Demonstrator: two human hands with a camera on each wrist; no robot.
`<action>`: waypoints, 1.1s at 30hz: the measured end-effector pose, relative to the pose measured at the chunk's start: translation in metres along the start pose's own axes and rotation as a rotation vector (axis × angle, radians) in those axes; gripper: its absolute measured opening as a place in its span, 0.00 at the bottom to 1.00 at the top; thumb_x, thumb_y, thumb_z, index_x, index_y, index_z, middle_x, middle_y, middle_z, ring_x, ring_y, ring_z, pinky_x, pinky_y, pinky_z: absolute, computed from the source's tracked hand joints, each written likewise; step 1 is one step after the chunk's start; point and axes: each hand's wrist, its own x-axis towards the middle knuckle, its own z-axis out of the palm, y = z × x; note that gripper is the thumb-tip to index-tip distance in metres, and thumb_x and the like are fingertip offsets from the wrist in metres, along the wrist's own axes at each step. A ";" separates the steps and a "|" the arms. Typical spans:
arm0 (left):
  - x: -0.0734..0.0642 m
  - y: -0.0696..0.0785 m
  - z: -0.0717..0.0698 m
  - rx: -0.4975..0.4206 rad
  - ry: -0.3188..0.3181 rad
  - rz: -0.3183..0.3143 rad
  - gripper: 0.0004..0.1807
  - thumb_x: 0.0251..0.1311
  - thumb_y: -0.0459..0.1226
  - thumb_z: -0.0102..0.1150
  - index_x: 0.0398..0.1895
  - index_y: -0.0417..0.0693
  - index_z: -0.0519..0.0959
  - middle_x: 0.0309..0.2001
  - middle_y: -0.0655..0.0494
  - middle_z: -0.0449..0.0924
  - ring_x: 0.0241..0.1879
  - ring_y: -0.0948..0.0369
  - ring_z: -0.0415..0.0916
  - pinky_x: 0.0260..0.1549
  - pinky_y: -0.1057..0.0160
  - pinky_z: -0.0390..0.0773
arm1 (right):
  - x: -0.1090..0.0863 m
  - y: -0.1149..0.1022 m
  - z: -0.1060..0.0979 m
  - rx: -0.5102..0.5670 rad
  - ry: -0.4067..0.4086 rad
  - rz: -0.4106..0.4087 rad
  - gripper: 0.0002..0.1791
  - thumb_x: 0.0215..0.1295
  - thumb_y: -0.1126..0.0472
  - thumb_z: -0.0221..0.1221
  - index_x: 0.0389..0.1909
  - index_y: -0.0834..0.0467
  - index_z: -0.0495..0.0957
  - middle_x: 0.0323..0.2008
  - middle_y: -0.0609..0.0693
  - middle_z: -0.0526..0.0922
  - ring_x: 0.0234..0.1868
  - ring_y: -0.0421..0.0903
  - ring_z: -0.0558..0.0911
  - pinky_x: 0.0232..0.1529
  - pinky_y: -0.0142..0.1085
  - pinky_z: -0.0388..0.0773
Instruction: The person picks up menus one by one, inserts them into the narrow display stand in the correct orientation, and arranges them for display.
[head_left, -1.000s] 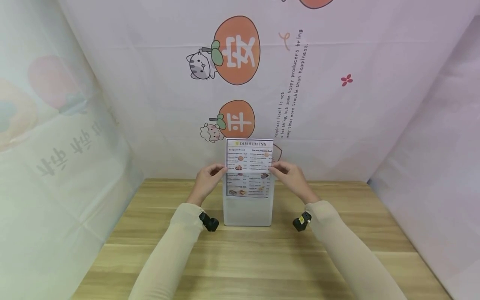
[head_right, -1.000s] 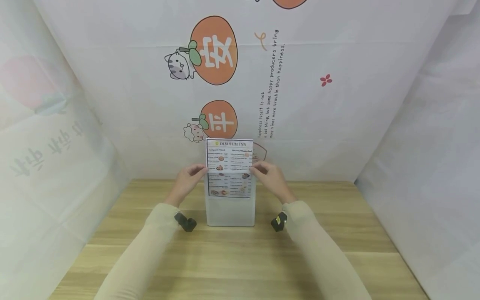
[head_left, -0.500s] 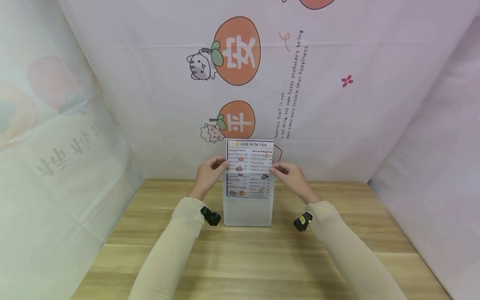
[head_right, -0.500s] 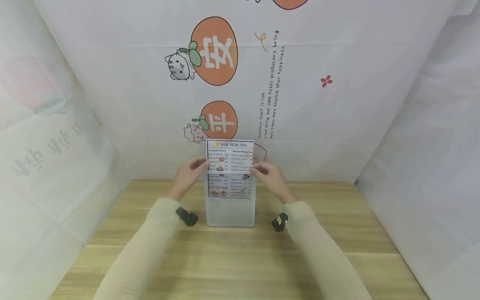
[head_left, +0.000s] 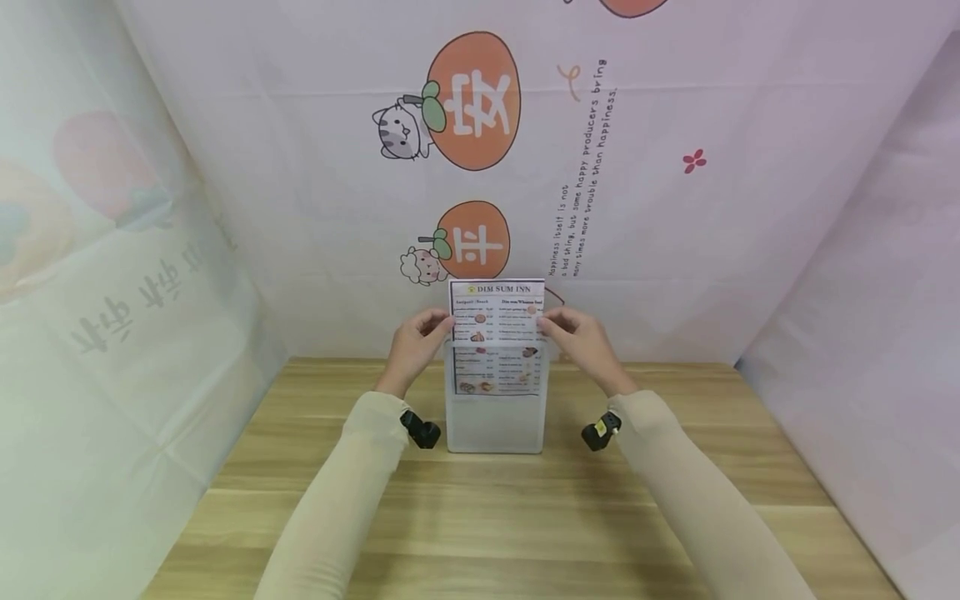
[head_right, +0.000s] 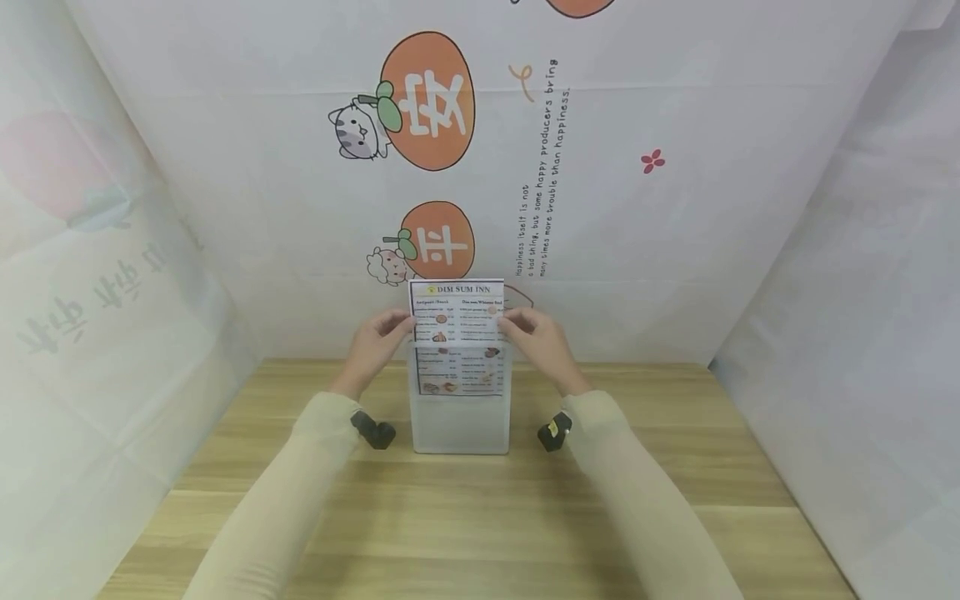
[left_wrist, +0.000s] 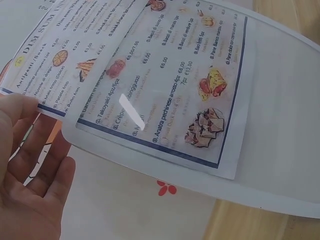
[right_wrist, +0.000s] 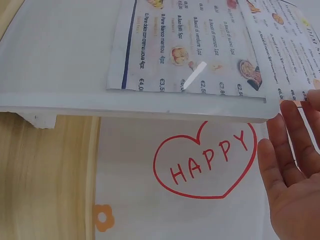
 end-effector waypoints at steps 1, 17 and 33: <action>0.000 0.000 0.000 0.002 0.002 0.001 0.16 0.69 0.50 0.60 0.48 0.50 0.83 0.44 0.56 0.83 0.47 0.57 0.77 0.49 0.55 0.76 | 0.000 0.000 0.000 0.000 -0.001 -0.002 0.21 0.71 0.41 0.58 0.49 0.54 0.81 0.46 0.51 0.83 0.47 0.51 0.79 0.35 0.40 0.81; -0.005 -0.006 0.001 0.034 -0.024 -0.012 0.16 0.69 0.50 0.60 0.50 0.50 0.84 0.46 0.56 0.83 0.47 0.57 0.77 0.49 0.56 0.77 | -0.004 0.008 0.001 -0.031 -0.011 0.003 0.20 0.71 0.42 0.59 0.48 0.54 0.82 0.46 0.50 0.83 0.48 0.49 0.79 0.48 0.43 0.77; -0.012 -0.014 0.003 0.050 -0.039 -0.033 0.18 0.69 0.50 0.61 0.50 0.47 0.84 0.46 0.55 0.83 0.46 0.57 0.77 0.47 0.56 0.78 | -0.009 0.019 0.004 -0.010 -0.037 0.011 0.19 0.70 0.45 0.61 0.48 0.56 0.83 0.49 0.51 0.84 0.51 0.50 0.80 0.54 0.47 0.77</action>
